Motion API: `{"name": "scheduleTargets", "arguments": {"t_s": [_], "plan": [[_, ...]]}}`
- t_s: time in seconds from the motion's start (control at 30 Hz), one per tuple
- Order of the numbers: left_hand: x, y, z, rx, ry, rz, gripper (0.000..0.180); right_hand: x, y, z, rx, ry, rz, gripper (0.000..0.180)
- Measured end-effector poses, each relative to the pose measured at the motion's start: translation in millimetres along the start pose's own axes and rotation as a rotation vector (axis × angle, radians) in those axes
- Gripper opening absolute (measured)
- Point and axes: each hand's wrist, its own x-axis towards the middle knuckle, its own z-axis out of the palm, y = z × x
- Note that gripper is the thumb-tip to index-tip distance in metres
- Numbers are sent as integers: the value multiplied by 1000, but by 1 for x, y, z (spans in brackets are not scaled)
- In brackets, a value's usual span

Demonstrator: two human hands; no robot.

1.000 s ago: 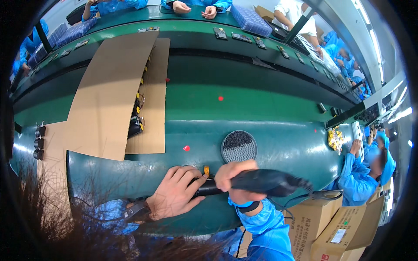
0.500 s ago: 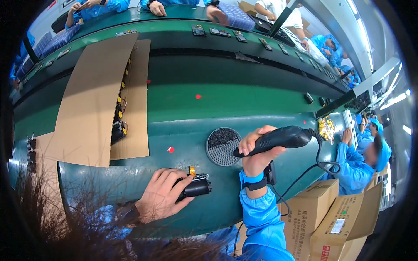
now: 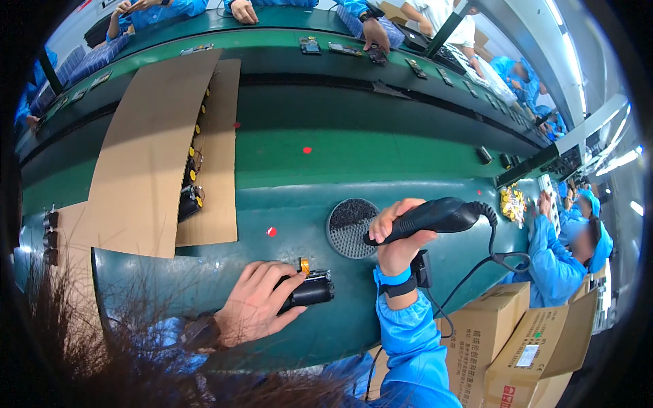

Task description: Assembling small electronic components using an electric power screwdriver on a factory production line.

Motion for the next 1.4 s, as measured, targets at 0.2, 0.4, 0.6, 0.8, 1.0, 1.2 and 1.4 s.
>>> {"name": "scheduleTargets", "arguments": {"t_s": [0.2, 0.4, 0.6, 0.8, 1.0, 1.2, 1.4], "plan": [[-1, -5, -1, 8, -6, -32, 60, -1, -7, 9, -12, 1, -31, 73], [-5, -7, 0, 16, 10, -53, 61, -2, -35, 22, 154, 51, -54, 77], [-8, -12, 3, -15, 30, -65, 60, -40, -41, 73, 354, -150, 31, 79], [-8, -13, 3, -36, 40, -70, 60, -61, -23, 86, 384, -298, 60, 81], [-7, -13, 4, -34, 33, -80, 58, -65, -16, 85, 372, -301, 80, 84], [-6, -12, 3, -34, 32, -83, 58, -65, -13, 87, 325, -337, 49, 86], [-7, -12, 2, -35, 28, -88, 58, -68, -12, 87, 241, -335, 71, 78]]}}
